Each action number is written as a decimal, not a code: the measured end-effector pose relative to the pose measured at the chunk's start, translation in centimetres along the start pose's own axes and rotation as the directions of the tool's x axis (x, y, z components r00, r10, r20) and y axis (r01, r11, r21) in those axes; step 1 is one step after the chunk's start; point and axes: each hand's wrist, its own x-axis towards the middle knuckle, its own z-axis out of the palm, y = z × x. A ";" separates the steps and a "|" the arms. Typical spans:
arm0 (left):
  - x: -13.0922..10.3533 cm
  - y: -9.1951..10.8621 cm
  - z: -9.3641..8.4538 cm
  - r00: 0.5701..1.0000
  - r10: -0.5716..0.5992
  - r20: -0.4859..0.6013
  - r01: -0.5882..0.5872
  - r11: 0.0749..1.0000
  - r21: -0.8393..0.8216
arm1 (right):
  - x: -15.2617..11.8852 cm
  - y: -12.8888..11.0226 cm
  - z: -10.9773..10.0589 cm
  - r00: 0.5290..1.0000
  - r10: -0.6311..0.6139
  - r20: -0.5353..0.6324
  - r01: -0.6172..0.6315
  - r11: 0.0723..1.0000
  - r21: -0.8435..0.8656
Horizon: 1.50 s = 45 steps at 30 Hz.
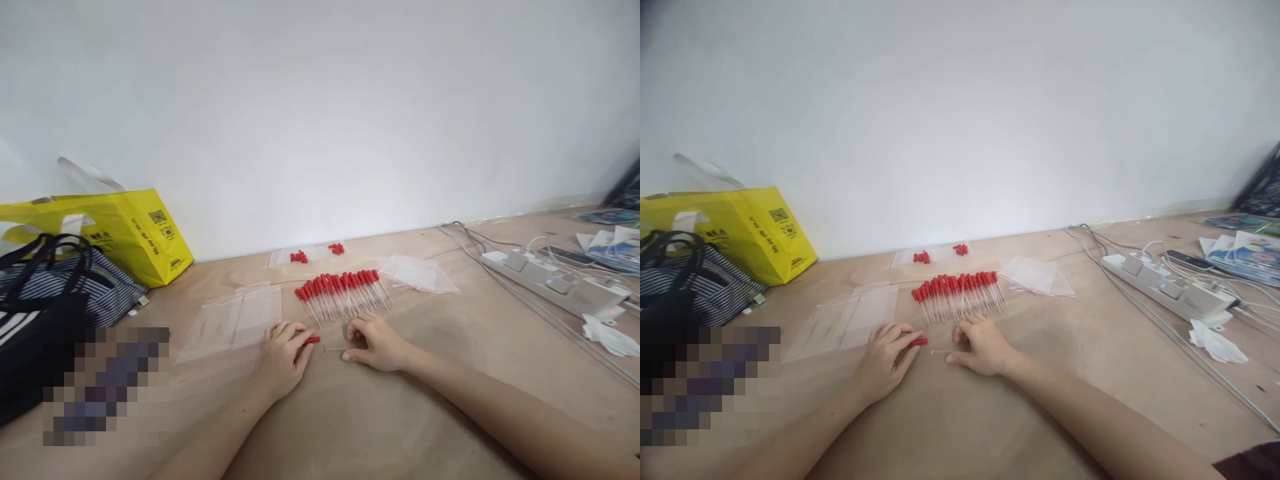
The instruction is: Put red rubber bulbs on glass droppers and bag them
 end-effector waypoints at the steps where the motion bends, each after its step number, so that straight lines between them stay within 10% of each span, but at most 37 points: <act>1: 0.1 0.0 0.1 1.000 -0.008 0.005 0.008 1.000 -0.005 | 0.0 -0.2 0.3 1.000 0.003 -0.002 -0.003 1.000 -0.001; 19: 0.4 1.8 0.4 0.995 -0.102 -0.013 0.097 0.974 -0.206 | -0.3 -1.3 1.9 0.966 0.087 -0.244 -0.057 0.990 0.127; 45: -0.5 2.8 0.2 0.997 0.009 -0.082 -0.028 0.971 -0.236 | -1.0 -1.5 2.0 0.918 -0.306 -0.251 0.273 0.949 -0.159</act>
